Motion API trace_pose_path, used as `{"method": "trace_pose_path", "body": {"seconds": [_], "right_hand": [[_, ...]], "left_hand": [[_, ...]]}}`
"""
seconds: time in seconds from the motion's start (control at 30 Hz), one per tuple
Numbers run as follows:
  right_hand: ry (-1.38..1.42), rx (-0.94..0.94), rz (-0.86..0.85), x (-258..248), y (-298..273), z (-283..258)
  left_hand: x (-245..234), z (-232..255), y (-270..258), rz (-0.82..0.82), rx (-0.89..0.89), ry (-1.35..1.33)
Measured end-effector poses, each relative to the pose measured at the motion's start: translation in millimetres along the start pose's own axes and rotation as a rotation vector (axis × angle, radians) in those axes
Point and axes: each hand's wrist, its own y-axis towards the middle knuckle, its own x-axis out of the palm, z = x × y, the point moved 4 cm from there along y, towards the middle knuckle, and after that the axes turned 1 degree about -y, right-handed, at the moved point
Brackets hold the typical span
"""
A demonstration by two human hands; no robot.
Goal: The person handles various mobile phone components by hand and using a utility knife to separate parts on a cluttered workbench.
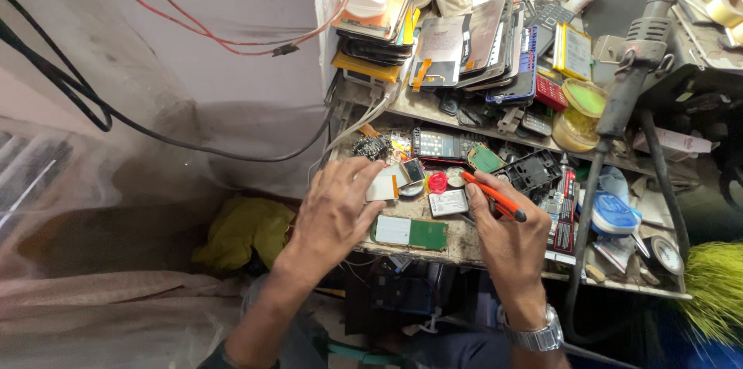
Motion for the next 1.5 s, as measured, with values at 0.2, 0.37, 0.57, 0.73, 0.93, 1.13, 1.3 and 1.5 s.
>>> {"method": "trace_pose_path", "body": {"seconds": [0.2,0.37,0.57,0.73,0.93,1.13,1.3,1.5], "right_hand": [[-0.042,0.015,-0.015,1,0,0],[-0.010,0.005,-0.025,2,-1,0],[0.149,0.180,0.035,2,-3,13],[0.329,0.255,0.037,2,-3,18],[0.126,0.226,0.050,2,-4,14],[0.065,0.118,0.079,2,-4,9],[0.065,0.159,0.085,1,-5,13],[0.080,0.121,0.069,3,-3,13]], "left_hand": [[30,24,8,0.003,0.166,-0.015],[50,41,16,-0.053,0.306,0.008],[57,41,17,-0.065,0.306,0.183],[55,43,20,-0.103,0.270,0.220],[60,48,29,-0.024,0.240,0.198],[83,43,48,-0.069,0.093,0.070],[93,41,54,0.002,0.072,0.039],[98,38,52,0.011,0.063,0.052]]}}
